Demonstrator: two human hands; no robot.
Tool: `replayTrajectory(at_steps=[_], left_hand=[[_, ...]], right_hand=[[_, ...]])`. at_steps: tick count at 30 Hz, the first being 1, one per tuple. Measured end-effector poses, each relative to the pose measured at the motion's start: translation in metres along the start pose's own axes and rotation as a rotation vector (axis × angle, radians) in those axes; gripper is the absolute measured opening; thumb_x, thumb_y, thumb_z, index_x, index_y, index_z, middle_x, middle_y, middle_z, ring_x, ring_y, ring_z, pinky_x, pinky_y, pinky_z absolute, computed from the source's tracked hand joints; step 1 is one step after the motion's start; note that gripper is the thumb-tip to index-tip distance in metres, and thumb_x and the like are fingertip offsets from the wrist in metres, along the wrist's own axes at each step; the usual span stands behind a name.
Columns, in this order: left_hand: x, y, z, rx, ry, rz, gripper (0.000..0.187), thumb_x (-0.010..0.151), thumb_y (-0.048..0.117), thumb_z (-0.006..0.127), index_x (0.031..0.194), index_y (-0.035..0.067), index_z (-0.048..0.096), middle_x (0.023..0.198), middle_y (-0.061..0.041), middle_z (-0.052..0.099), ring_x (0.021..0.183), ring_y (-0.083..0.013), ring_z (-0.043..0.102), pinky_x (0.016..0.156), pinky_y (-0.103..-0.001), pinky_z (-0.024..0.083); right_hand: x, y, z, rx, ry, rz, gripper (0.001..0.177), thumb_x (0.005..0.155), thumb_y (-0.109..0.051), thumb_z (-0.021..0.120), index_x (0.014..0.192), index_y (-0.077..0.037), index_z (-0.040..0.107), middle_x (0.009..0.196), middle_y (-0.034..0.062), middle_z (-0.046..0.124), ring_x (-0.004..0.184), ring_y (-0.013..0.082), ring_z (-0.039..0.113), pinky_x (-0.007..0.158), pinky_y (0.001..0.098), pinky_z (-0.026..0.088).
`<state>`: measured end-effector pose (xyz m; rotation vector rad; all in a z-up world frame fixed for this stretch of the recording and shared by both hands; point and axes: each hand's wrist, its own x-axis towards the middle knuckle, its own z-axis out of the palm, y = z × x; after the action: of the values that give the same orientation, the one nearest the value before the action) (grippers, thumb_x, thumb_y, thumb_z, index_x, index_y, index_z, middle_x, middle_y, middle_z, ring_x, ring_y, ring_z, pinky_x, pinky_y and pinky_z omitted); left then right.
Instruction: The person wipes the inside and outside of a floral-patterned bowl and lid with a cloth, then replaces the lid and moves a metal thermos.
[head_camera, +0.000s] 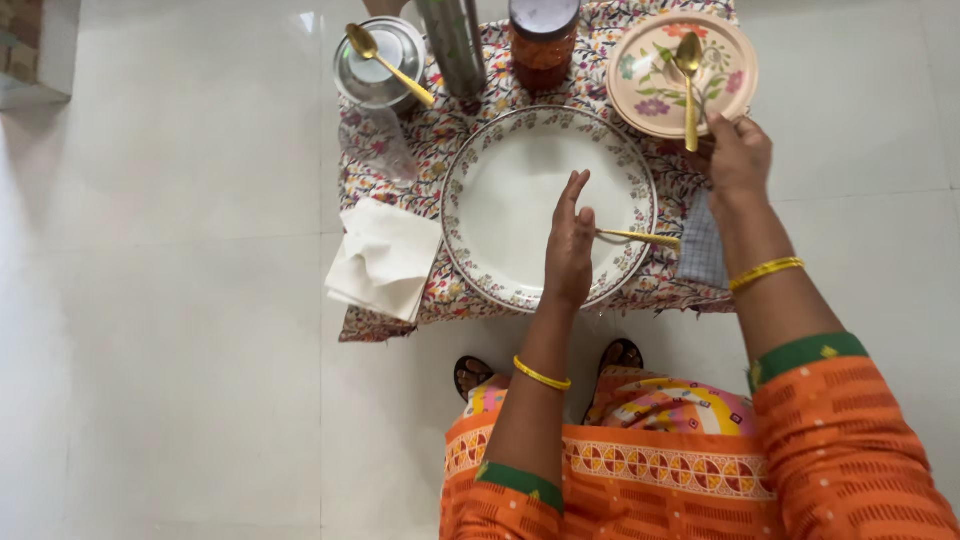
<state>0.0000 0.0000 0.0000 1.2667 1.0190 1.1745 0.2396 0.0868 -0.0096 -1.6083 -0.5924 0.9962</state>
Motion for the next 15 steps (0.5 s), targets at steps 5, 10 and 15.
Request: replayTrajectory(at_steps=[5,10,15], left_hand=[[0.000,0.006,-0.003,-0.052,0.038,-0.008,0.078,0.104,0.065,0.037,0.159,0.010,0.035,0.168,-0.021,0.032,0.154,-0.0395,0.034,0.119,-0.052,0.040],[-0.006,0.008,0.004,-0.217,-0.005,-0.034,0.082,0.101,0.062,0.047,0.158,0.006,0.029,0.161,-0.027,0.038,0.146,-0.0404,0.044,0.118,-0.048,0.043],[-0.025,0.021,-0.006,-0.490,-0.096,-0.337,0.084,0.091,0.060,0.051,0.154,0.009,0.025,0.138,-0.026,0.055,0.113,-0.0331,0.068,0.097,-0.045,0.058]], right_hand=[[-0.045,-0.010,-0.029,0.104,-0.127,-0.034,0.017,0.107,-0.018,0.061,0.110,-0.002,0.066,0.100,0.0075,0.074,0.084,0.0133,0.074,0.078,0.0273,0.065],[-0.092,-0.006,-0.057,0.116,-0.199,-0.021,0.014,0.105,-0.016,0.061,0.112,-0.007,0.069,0.096,0.0033,0.073,0.075,0.0112,0.067,0.069,0.0286,0.059],[-0.144,-0.005,-0.055,0.049,-0.269,0.134,0.015,0.103,-0.018,0.061,0.106,-0.005,0.068,0.089,0.0067,0.073,0.071,0.0135,0.068,0.068,0.0305,0.062]])
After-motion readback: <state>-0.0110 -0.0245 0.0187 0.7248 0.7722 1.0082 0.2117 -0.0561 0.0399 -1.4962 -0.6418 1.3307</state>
